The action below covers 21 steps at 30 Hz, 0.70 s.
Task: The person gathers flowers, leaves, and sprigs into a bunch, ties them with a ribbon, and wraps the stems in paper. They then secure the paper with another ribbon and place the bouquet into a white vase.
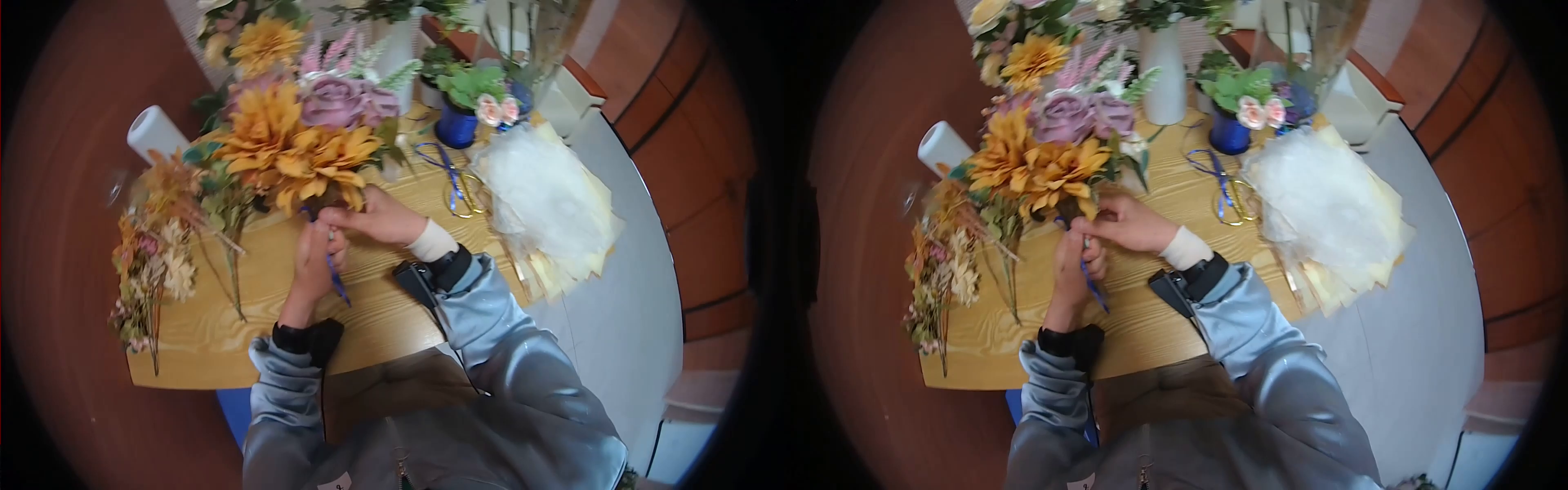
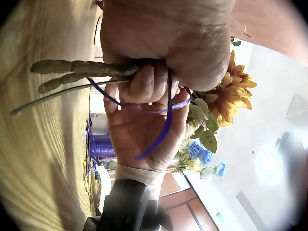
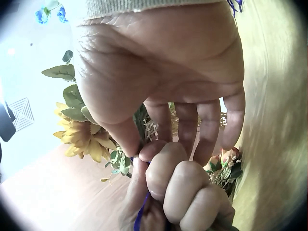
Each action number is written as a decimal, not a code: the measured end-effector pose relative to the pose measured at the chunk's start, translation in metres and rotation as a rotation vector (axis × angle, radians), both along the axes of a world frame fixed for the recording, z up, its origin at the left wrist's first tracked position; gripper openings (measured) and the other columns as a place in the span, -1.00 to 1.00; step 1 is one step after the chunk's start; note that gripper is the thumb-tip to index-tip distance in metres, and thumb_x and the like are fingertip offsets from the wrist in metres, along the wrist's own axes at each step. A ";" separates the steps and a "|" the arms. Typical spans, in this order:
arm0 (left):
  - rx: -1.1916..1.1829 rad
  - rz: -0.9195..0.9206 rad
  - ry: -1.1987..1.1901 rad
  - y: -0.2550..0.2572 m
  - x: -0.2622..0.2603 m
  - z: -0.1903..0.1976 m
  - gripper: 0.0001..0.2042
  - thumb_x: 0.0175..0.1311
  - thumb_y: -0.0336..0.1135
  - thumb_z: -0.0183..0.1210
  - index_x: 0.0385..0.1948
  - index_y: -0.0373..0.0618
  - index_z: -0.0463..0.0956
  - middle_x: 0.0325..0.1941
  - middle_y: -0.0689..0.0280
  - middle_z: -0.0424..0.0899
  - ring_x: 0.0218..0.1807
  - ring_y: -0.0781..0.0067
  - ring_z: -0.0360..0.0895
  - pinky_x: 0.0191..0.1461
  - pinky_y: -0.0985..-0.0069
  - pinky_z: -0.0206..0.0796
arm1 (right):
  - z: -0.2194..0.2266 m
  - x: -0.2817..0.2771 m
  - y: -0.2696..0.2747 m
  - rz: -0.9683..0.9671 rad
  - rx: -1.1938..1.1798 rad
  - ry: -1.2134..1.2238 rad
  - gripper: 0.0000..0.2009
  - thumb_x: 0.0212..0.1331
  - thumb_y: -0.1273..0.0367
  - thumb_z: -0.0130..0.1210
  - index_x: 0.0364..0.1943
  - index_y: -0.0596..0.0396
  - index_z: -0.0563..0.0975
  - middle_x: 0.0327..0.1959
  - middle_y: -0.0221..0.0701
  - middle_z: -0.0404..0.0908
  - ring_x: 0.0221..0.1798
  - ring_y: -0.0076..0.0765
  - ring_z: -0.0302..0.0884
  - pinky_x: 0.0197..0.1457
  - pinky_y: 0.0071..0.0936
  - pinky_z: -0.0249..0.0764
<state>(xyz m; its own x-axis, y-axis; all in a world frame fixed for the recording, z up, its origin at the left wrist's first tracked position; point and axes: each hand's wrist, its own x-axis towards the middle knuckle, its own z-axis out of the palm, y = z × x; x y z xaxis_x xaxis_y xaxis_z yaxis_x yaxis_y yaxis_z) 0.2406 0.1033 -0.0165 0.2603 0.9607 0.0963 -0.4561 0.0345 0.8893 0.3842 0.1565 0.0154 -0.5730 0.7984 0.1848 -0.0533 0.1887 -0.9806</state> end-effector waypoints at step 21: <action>-0.042 0.052 -0.033 -0.003 0.006 0.005 -0.79 0.32 -0.14 -0.30 -0.38 -0.06 0.16 -0.68 0.48 0.11 -0.76 0.75 -0.01 -0.73 0.74 -0.16 | 0.001 0.061 -0.001 -0.364 0.301 -0.363 -0.74 -0.04 0.26 0.09 -0.34 0.17 0.52 -0.62 -0.37 0.50 -0.57 -0.47 0.42 -0.43 -0.55 0.36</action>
<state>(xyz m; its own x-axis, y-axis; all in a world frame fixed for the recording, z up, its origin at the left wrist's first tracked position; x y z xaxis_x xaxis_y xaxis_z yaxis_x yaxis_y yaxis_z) 0.2463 0.1005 -0.0113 0.2071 0.9763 0.0634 -0.4873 0.0467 0.8720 0.4450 0.1553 0.0167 -0.3412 0.8981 0.2773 0.3953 0.4048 -0.8245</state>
